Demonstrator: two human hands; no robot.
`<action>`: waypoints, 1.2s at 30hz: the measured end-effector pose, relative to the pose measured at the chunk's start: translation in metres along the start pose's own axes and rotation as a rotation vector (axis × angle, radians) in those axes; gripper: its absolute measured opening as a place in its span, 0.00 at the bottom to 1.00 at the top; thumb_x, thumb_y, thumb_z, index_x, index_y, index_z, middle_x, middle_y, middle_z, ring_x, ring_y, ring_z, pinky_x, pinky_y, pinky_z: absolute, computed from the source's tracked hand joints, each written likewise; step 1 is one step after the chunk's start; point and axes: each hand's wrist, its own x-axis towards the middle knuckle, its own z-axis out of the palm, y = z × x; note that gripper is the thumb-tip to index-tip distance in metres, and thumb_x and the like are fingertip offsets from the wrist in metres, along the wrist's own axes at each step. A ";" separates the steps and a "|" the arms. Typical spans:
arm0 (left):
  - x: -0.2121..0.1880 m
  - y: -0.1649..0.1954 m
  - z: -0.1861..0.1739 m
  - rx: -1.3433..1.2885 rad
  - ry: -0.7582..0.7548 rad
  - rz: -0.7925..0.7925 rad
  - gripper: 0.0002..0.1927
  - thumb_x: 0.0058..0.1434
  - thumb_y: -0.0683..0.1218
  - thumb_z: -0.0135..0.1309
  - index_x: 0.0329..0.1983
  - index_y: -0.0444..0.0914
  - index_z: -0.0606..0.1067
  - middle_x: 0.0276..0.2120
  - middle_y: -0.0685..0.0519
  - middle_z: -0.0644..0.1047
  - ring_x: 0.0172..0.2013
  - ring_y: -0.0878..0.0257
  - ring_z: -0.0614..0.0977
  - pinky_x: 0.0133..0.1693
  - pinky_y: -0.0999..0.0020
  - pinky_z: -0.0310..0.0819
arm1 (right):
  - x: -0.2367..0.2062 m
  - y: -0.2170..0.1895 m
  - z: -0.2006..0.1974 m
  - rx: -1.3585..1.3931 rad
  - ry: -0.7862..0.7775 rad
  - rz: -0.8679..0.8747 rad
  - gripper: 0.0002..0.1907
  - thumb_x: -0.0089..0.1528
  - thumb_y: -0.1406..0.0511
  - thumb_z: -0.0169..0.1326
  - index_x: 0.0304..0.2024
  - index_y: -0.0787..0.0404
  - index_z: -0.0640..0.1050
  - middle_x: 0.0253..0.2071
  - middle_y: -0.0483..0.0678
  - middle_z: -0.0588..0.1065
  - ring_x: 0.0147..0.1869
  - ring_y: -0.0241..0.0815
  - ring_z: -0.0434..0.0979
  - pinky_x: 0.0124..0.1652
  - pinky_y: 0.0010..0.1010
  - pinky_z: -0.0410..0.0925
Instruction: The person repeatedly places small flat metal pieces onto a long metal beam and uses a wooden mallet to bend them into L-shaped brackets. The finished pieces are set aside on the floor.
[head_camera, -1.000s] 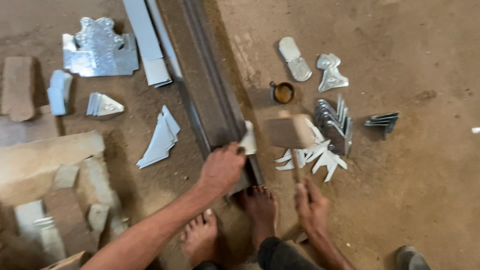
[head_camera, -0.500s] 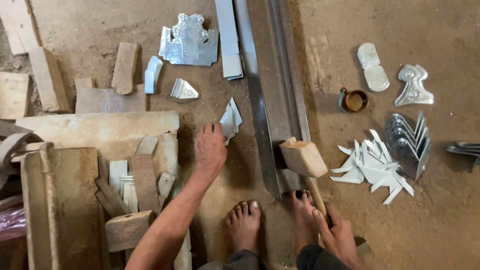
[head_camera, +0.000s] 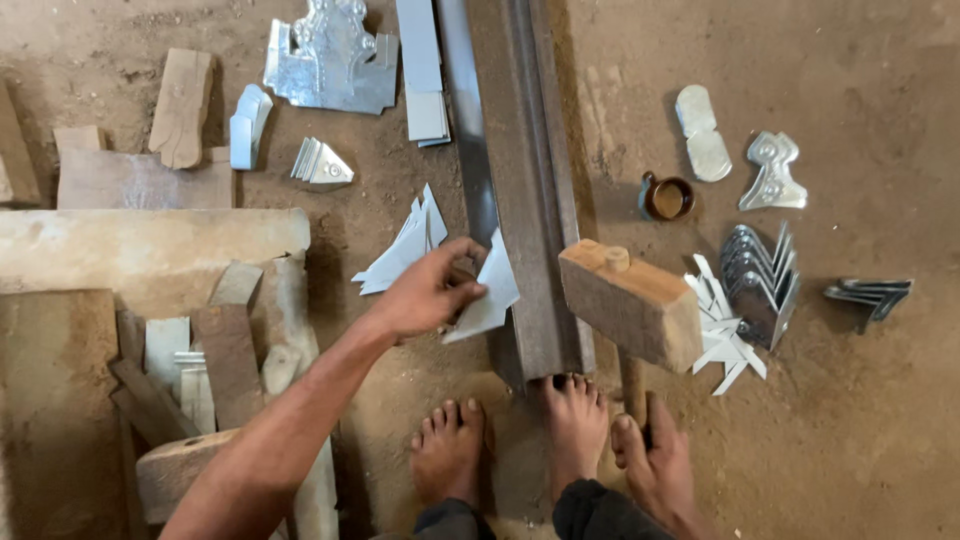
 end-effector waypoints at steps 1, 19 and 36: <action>0.004 0.005 0.002 0.085 0.000 0.080 0.18 0.63 0.44 0.58 0.55 0.39 0.69 0.33 0.45 0.82 0.31 0.68 0.79 0.33 0.65 0.74 | 0.001 0.001 0.003 -0.019 0.026 -0.057 0.15 0.65 0.59 0.51 0.44 0.65 0.76 0.18 0.42 0.68 0.20 0.32 0.65 0.22 0.26 0.60; 0.025 0.021 0.007 0.175 0.002 -0.139 0.18 0.61 0.41 0.59 0.54 0.39 0.71 0.30 0.47 0.85 0.25 0.66 0.75 0.30 0.64 0.68 | 0.024 -0.004 -0.001 0.345 0.015 -0.179 0.18 0.73 0.57 0.44 0.39 0.64 0.74 0.19 0.40 0.65 0.20 0.30 0.63 0.19 0.26 0.57; 0.024 0.025 0.019 0.102 0.059 -0.108 0.15 0.60 0.37 0.59 0.50 0.37 0.73 0.24 0.47 0.82 0.22 0.70 0.74 0.25 0.67 0.65 | 0.017 0.018 -0.018 0.404 0.007 -0.200 0.24 0.71 0.53 0.44 0.28 0.61 0.76 0.16 0.44 0.69 0.15 0.33 0.65 0.15 0.30 0.59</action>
